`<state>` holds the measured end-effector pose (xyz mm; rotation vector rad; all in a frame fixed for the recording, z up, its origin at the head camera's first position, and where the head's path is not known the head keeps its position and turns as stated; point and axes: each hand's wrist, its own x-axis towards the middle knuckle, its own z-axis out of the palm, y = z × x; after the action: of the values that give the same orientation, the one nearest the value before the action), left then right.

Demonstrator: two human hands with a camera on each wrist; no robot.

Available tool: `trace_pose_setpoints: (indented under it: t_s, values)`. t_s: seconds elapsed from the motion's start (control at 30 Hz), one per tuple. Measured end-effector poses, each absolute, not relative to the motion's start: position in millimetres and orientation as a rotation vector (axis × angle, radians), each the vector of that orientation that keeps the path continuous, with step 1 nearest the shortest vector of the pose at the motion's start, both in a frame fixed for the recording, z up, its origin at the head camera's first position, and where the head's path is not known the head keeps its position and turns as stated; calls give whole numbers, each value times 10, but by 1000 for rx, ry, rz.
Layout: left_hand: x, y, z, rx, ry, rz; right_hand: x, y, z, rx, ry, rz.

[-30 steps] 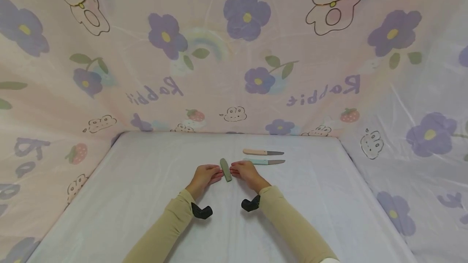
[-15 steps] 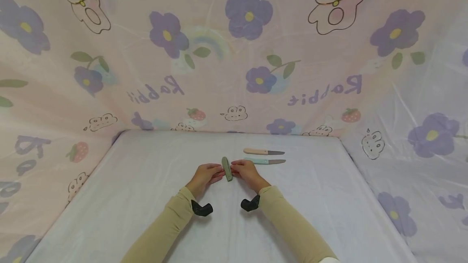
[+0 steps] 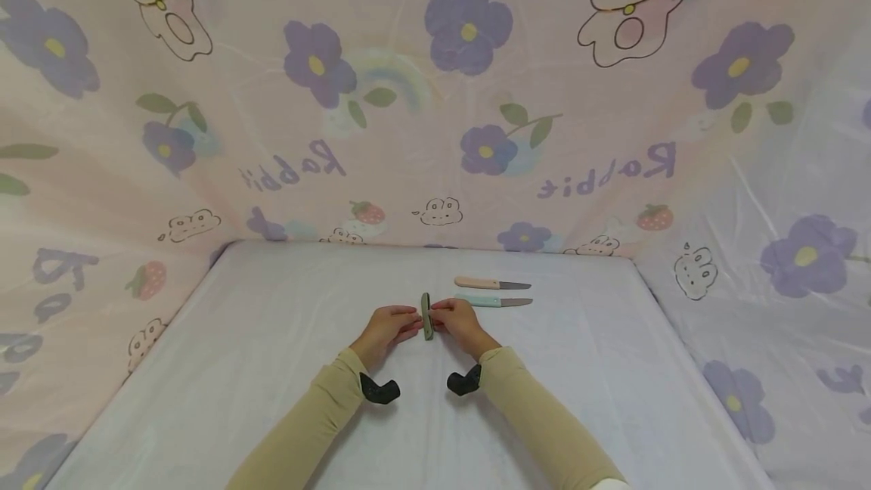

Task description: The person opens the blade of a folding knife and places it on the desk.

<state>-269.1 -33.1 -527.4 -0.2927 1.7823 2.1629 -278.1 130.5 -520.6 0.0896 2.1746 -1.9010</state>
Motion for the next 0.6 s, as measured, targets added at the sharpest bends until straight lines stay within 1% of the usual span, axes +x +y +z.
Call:
trace_pose_setpoints:
  t_s: [0.23,0.6]
  values:
    - [-2684,-317,-5267,-316,1753,2154,-2793,1306,-5228,57,2217,-1873]
    - [-2656,-333,-5303,-336,1593,2242,-2788,1310,-5235,118,2264,-1851]
